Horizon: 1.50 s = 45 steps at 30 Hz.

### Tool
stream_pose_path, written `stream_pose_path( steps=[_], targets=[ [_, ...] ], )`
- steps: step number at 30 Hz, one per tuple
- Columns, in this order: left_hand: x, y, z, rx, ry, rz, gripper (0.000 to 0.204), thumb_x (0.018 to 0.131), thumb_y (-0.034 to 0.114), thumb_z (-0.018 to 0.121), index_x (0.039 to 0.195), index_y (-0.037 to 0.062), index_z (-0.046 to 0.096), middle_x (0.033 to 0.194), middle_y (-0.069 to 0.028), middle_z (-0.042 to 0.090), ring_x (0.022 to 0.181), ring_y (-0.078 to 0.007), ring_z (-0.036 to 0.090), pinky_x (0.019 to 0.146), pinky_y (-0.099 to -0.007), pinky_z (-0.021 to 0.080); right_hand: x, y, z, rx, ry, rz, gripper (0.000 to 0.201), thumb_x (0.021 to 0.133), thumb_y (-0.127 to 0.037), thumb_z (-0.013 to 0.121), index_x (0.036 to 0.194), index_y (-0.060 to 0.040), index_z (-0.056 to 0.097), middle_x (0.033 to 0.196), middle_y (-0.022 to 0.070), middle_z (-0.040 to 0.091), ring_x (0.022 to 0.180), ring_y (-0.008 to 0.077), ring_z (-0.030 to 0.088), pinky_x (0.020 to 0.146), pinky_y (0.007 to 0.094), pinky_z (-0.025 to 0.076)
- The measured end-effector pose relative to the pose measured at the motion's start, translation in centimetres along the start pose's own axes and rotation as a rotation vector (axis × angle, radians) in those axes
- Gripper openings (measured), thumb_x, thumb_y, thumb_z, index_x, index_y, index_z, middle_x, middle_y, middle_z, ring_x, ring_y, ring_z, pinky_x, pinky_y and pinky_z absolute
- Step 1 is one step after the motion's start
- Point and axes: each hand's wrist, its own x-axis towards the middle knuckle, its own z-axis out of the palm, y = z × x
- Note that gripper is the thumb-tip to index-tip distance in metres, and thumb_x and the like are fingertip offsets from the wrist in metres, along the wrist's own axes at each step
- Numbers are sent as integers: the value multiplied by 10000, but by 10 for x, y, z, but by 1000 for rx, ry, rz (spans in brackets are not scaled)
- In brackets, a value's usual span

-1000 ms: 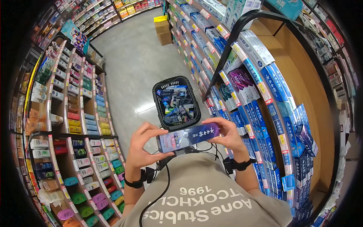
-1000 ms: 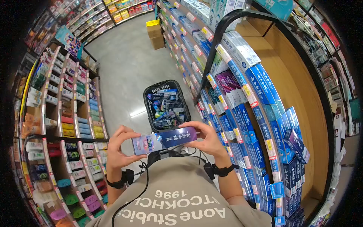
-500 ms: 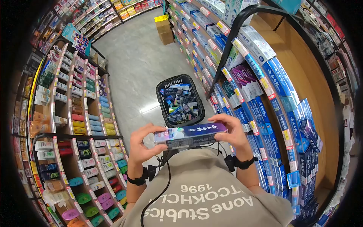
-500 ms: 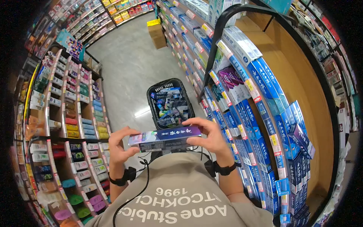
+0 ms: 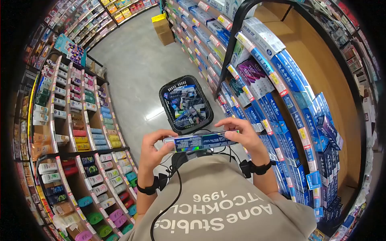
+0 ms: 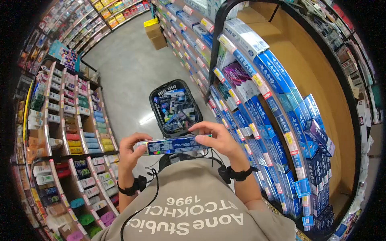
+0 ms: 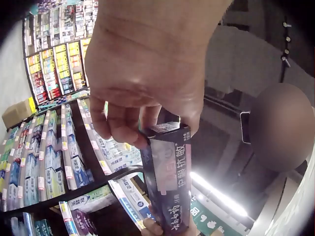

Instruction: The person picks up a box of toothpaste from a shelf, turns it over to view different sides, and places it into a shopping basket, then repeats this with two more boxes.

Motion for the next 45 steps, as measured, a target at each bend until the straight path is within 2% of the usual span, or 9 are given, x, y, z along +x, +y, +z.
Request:
stream_pose_path(
  steps=[14, 17, 27, 28, 32, 37, 40, 43, 45],
  targets=[
    [6, -3, -14, 14, 13, 63, 327, 850, 269, 764, 1034, -1, 741, 853, -78, 720, 763, -147, 625, 715, -286, 483, 14, -4, 5, -33, -9, -23, 355, 934, -213, 730, 1226, -14, 693, 899, -3, 636, 815, 63, 564, 690, 231, 451],
    [2, -3, -14, 35, 20, 31, 331, 845, 264, 771, 1040, -2, 741, 862, -78, 724, 760, -145, 623, 716, -285, 487, 18, -9, 13, -68, 47, -4, 454, 877, -323, 711, 1203, -6, 702, 853, -13, 573, 790, 76, 529, 680, 243, 410],
    [-4, -4, -12, 115, 54, 37, 422, 791, 179, 839, 1163, 21, 714, 985, -69, 712, 804, -139, 642, 761, -285, 514, 17, 9, 6, 90, 32, 21, 444, 922, -205, 761, 1301, -5, 644, 1061, 18, 676, 909, 77, 603, 746, 244, 517],
    [-5, -5, -12, 95, 96, 38, 456, 790, 158, 840, 1202, 27, 693, 1023, -65, 692, 851, -139, 644, 781, -285, 514, 15, 18, -2, 100, -19, 64, 621, 894, -245, 802, 1413, -17, 549, 1210, 64, 650, 997, 116, 624, 772, 265, 553],
    [-1, -12, -9, -143, 195, 81, 564, 804, 99, 826, 1323, 45, 613, 1180, -62, 592, 1042, -149, 630, 860, -289, 509, 18, 6, 3, 307, -76, -186, 925, 874, -354, 817, 1581, -55, 300, 1511, 149, 456, 1181, 213, 601, 802, 331, 593],
    [17, -9, -20, -41, 179, 264, 590, 751, -15, 824, 1290, 29, 589, 1425, -118, 416, 1207, -205, 568, 1001, -335, 490, 35, -10, 5, 251, 25, -296, 770, 953, -245, 718, 1580, -46, 318, 1537, 189, 436, 1271, 241, 566, 1000, 385, 511],
    [27, -9, -17, -15, 189, 363, 608, 712, -152, 775, 1260, 48, 602, 1483, -138, 377, 1216, -215, 565, 959, -341, 527, 40, -13, 9, 212, 30, -283, 731, 947, -131, 703, 1570, -28, 335, 1531, 192, 453, 1300, 236, 557, 1086, 398, 453],
    [30, -11, -18, 41, 191, 428, 611, 754, -169, 753, 1309, 41, 605, 1502, -163, 378, 1204, -245, 596, 923, -350, 564, 37, -8, 9, 240, -13, -217, 677, 865, 26, 741, 1482, 16, 463, 1439, 162, 569, 1292, 212, 576, 1113, 387, 440],
    [29, -10, -17, 17, 215, 313, 649, 754, -156, 761, 1347, 47, 593, 1461, -154, 456, 1196, -241, 607, 927, -351, 554, 34, -6, 7, 199, -47, -151, 639, 832, 54, 767, 1425, 30, 530, 1392, 153, 613, 1285, 208, 586, 1117, 379, 442]
  ],
)
